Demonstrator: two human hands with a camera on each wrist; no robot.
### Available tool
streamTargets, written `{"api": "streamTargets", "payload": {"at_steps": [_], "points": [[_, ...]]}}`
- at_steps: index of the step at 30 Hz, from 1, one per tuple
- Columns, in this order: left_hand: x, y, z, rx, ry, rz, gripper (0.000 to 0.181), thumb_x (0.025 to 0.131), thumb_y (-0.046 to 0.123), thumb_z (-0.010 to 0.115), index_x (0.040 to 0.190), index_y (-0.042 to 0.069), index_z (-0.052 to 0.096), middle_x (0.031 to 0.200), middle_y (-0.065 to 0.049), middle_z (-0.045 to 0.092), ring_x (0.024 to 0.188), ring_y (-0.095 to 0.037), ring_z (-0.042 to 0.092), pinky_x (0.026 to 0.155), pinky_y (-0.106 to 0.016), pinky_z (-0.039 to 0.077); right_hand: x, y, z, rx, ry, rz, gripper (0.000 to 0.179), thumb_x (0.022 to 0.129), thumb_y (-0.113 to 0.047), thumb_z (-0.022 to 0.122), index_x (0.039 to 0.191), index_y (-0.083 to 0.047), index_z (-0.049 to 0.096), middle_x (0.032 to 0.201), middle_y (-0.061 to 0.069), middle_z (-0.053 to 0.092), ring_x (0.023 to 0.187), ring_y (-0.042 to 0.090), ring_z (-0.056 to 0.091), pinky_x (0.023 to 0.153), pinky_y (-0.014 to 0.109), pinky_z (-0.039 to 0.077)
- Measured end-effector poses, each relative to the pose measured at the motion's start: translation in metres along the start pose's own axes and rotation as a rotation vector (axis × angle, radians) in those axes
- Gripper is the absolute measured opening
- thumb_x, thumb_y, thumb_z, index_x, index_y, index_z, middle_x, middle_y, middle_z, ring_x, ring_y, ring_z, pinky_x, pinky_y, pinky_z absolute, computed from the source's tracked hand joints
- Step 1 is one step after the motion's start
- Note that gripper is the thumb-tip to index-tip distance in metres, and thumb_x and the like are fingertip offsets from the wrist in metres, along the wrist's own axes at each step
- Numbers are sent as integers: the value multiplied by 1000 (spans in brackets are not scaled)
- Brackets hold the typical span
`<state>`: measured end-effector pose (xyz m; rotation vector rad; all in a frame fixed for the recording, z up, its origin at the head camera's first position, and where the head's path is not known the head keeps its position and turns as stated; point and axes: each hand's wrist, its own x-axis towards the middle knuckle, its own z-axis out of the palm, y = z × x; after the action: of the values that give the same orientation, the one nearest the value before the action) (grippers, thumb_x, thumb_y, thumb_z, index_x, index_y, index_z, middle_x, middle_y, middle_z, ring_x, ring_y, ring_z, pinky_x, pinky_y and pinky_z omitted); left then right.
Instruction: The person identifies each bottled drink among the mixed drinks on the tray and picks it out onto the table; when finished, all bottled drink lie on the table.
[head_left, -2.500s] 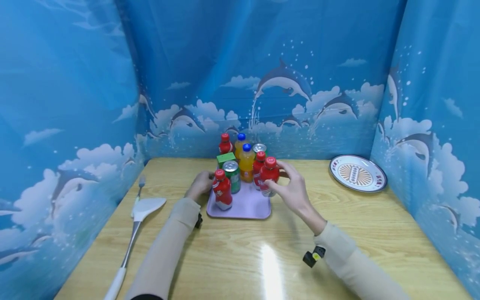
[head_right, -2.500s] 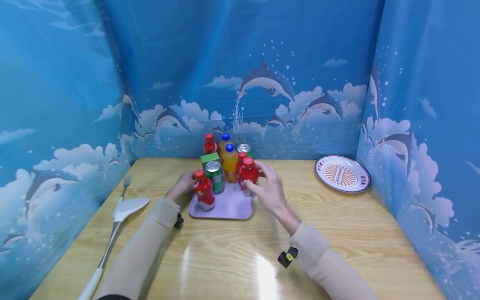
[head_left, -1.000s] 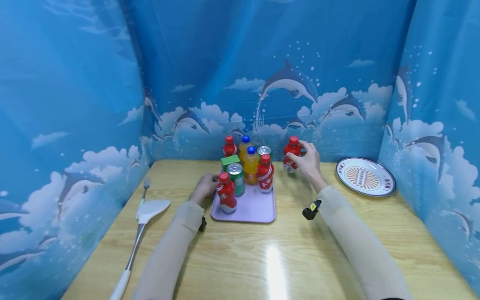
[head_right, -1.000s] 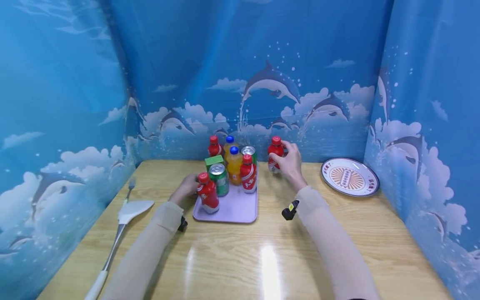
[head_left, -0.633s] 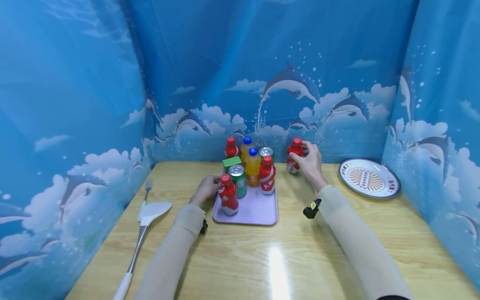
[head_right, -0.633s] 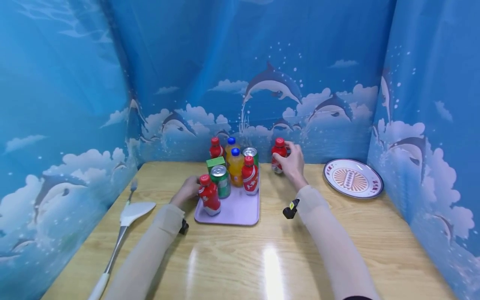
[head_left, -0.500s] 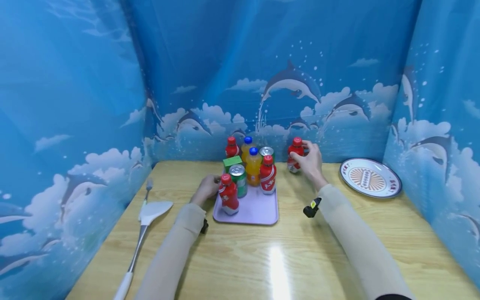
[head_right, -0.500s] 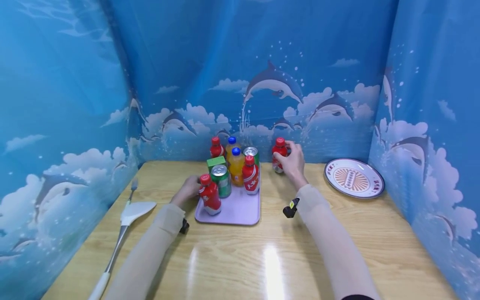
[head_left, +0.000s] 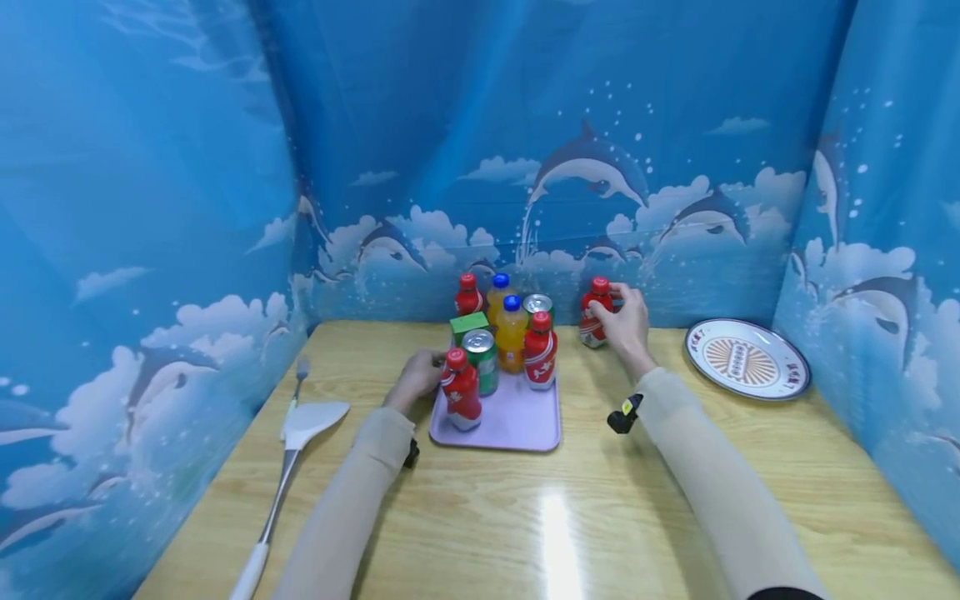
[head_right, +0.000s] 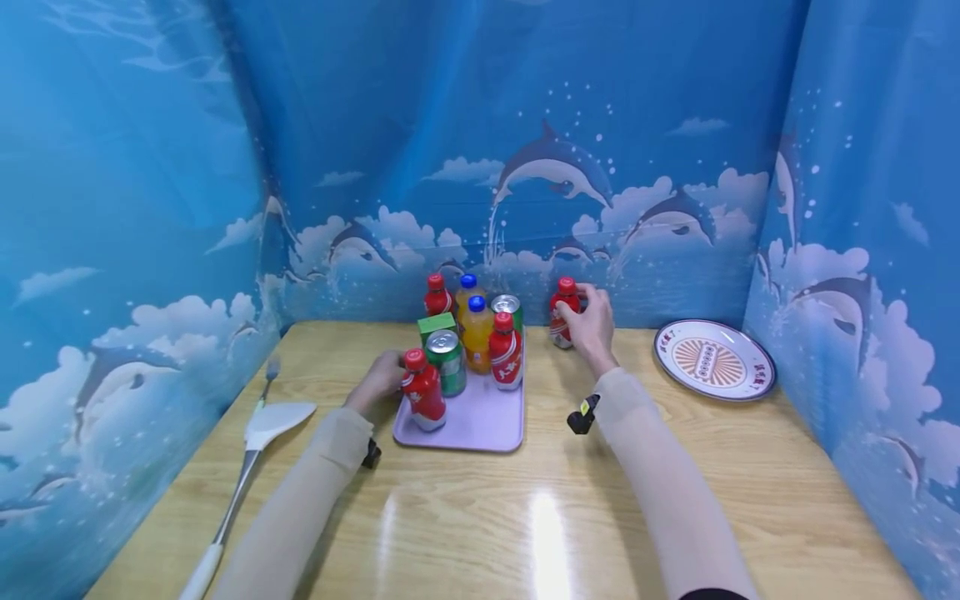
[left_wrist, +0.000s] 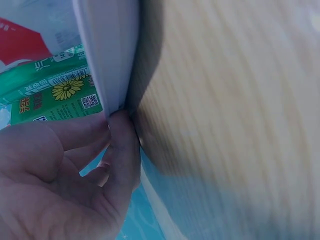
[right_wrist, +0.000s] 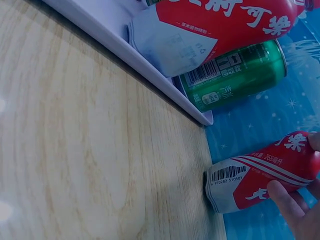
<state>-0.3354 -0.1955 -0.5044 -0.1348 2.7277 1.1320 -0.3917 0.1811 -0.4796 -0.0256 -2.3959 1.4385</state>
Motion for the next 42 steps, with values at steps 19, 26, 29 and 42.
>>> {"api": "streamTargets", "payload": {"at_steps": [19,26,29,42], "points": [[-5,2,2,-7,-8,1,47,103,12,57,148,3,58,146,-23,63,121,-32,66,101,-41,61,-33,7,-6,-88,79,-176,67,104,-49,59,159,-12,43,149,20,49,133,42,52,110,61,47],[-4,1,-3,-6,-8,-5,47,103,12,57,148,1,58,143,-25,64,113,-32,68,87,-35,64,-61,-22,1,-149,29,-376,73,102,-43,65,165,-20,36,155,18,46,140,39,46,111,66,46],[-2,1,-4,4,-7,-8,47,103,14,58,148,1,58,144,-24,64,117,-32,68,92,-37,64,-71,-31,5,-184,-28,-437,84,98,-40,72,168,-24,29,159,18,44,143,40,45,113,67,46],[-7,3,-2,-6,-4,6,47,102,16,59,146,-2,59,140,-25,66,112,-31,68,87,-35,64,-85,-39,25,-325,-177,-439,101,89,-48,82,169,-27,25,157,18,45,139,40,48,110,66,50]]}}
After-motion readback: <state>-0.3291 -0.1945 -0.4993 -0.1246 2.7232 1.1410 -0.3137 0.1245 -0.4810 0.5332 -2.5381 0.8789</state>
